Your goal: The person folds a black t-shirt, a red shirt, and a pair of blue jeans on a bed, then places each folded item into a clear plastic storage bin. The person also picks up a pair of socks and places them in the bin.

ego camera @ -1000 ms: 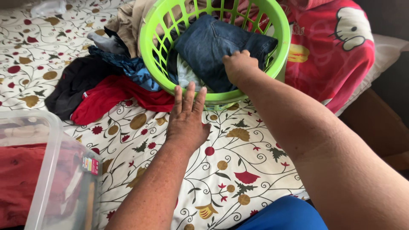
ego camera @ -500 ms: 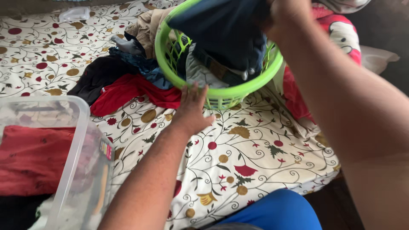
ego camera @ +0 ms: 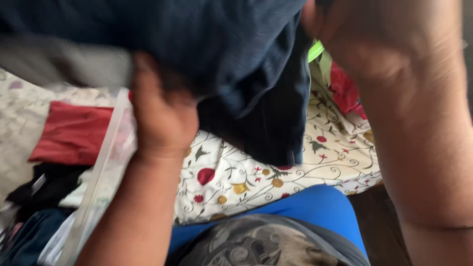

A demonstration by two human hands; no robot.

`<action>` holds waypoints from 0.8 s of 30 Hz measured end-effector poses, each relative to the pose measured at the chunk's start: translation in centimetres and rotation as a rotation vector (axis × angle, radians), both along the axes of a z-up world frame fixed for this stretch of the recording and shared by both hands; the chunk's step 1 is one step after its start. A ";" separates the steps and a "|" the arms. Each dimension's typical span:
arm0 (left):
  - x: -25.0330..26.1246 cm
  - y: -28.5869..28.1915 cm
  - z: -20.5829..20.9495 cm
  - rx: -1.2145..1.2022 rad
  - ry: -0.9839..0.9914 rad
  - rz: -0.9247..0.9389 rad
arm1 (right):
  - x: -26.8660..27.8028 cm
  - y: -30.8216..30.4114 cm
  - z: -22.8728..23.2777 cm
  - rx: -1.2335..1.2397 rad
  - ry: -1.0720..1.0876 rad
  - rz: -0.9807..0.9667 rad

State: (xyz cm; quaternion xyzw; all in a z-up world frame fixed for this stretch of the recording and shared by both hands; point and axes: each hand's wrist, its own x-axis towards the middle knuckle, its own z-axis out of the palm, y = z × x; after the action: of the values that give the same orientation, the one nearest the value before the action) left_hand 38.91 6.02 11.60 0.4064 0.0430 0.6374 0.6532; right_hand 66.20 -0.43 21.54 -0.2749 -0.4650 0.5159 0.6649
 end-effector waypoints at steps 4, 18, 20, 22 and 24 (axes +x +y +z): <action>-4.0 -2.5 0.6 -0.206 0.081 0.048 | 0.1 -2.4 -5.5 -0.228 0.129 0.133; -6.9 -0.8 -15.9 0.016 0.872 0.144 | 4.1 -3.9 -36.2 -0.687 -0.580 -0.600; -6.7 -3.1 -20.3 -0.004 0.952 0.068 | 2.8 -7.7 -37.4 -0.362 -1.096 -0.612; -8.5 -7.0 -23.8 0.127 1.326 -0.024 | 1.0 -11.6 -36.8 -0.153 -1.403 -0.465; -10.0 -9.6 -25.6 0.665 1.669 -0.090 | -0.5 -14.1 -34.4 -0.189 -1.511 -0.307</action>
State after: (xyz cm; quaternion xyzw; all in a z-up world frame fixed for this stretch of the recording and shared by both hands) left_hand 28.93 -3.53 -14.01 0.9065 0.3009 0.0881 0.2826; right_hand 65.69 -14.58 -12.90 -0.6691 -0.7028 0.1280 0.2051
